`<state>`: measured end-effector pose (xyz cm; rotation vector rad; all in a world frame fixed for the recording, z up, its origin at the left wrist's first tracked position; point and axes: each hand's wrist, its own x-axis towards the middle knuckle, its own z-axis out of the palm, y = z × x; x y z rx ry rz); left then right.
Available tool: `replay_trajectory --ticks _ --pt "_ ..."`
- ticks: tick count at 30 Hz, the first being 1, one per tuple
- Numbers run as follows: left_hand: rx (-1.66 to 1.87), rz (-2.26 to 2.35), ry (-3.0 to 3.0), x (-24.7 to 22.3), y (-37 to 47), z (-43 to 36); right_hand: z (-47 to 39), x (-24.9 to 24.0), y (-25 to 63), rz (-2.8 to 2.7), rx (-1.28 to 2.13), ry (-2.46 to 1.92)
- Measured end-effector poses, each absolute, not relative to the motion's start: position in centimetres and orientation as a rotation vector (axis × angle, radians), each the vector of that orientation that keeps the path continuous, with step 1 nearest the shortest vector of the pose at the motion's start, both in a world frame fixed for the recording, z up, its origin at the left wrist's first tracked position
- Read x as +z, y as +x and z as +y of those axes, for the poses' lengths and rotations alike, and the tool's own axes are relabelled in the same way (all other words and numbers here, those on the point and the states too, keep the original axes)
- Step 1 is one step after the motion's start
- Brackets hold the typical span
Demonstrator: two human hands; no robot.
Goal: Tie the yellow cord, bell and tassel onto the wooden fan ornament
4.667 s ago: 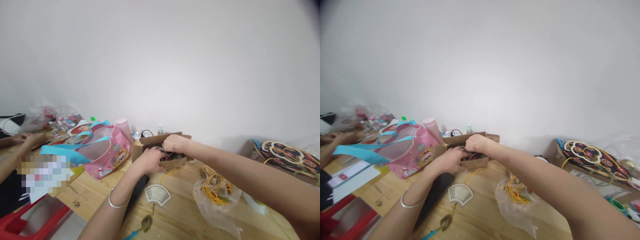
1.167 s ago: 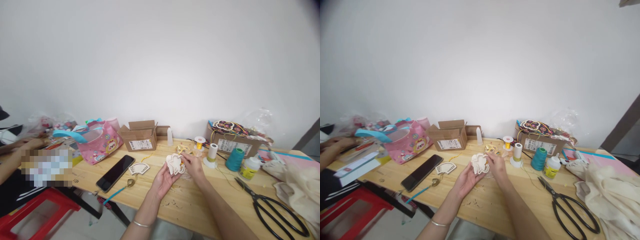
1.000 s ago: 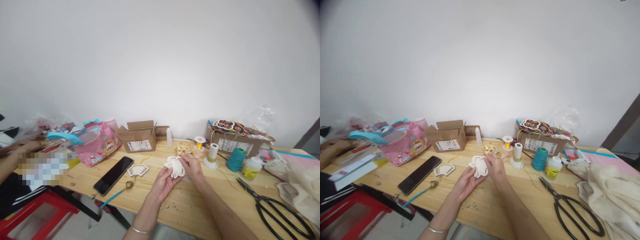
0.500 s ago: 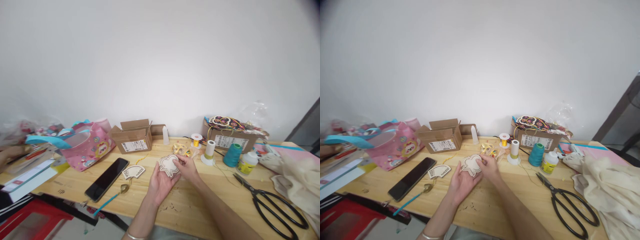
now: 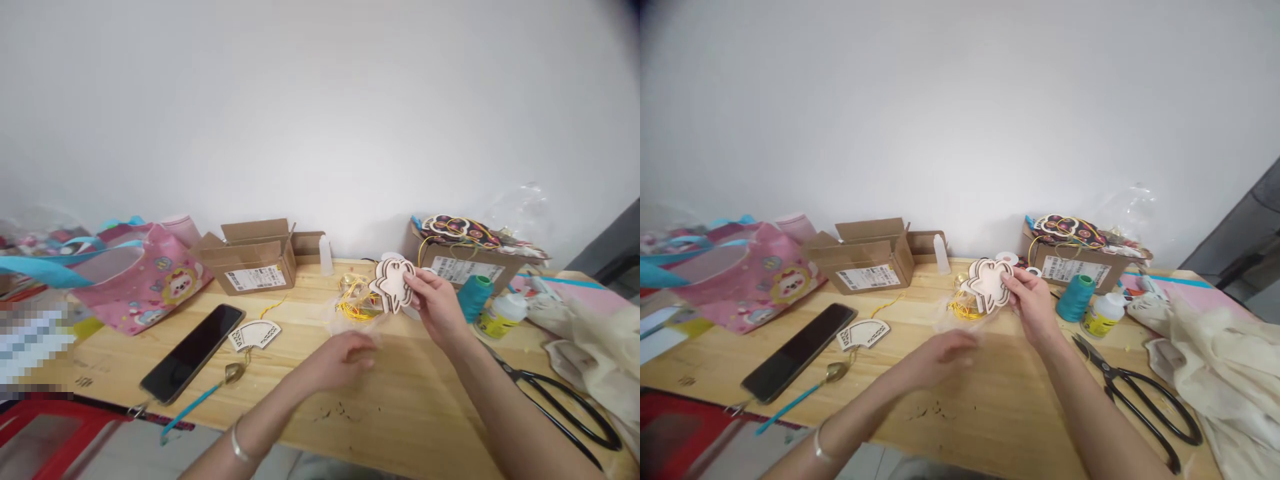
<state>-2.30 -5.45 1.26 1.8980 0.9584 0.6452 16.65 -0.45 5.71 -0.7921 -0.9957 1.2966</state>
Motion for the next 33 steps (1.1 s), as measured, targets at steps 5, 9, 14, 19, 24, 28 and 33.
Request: replay_trajectory --ticks 5,9,14,19,24,28,33 --pt "0.741 0.854 2.257 1.4 -0.3 -0.4 -0.3 3.4 16.6 -1.024 1.254 -0.895" --pt "0.823 0.867 2.086 1.7 0.4 2.0 -1.1 2.2 15.9 -1.093 1.263 -1.022" --pt "0.931 0.908 1.847 1.6 -1.2 1.6 -1.5 2.0 15.1 -1.232 1.281 -1.125" --pt "1.011 0.908 1.033 1.2 -2.4 0.0 -1.2 1.8 14.8 -1.326 1.325 -1.091" --pt "0.6 0.553 0.52 1.0 -2.2 -1.5 -1.2 1.1 14.5 -1.518 1.232 -1.061" --pt "0.503 0.51 0.41 0.3 -2.0 -1.5 -1.3 0.8 14.5 -1.716 0.912 -1.088" --pt "0.526 0.464 0.364 0.0 -2.3 -1.0 -1.3 1.1 14.6 -1.637 0.899 -1.144"
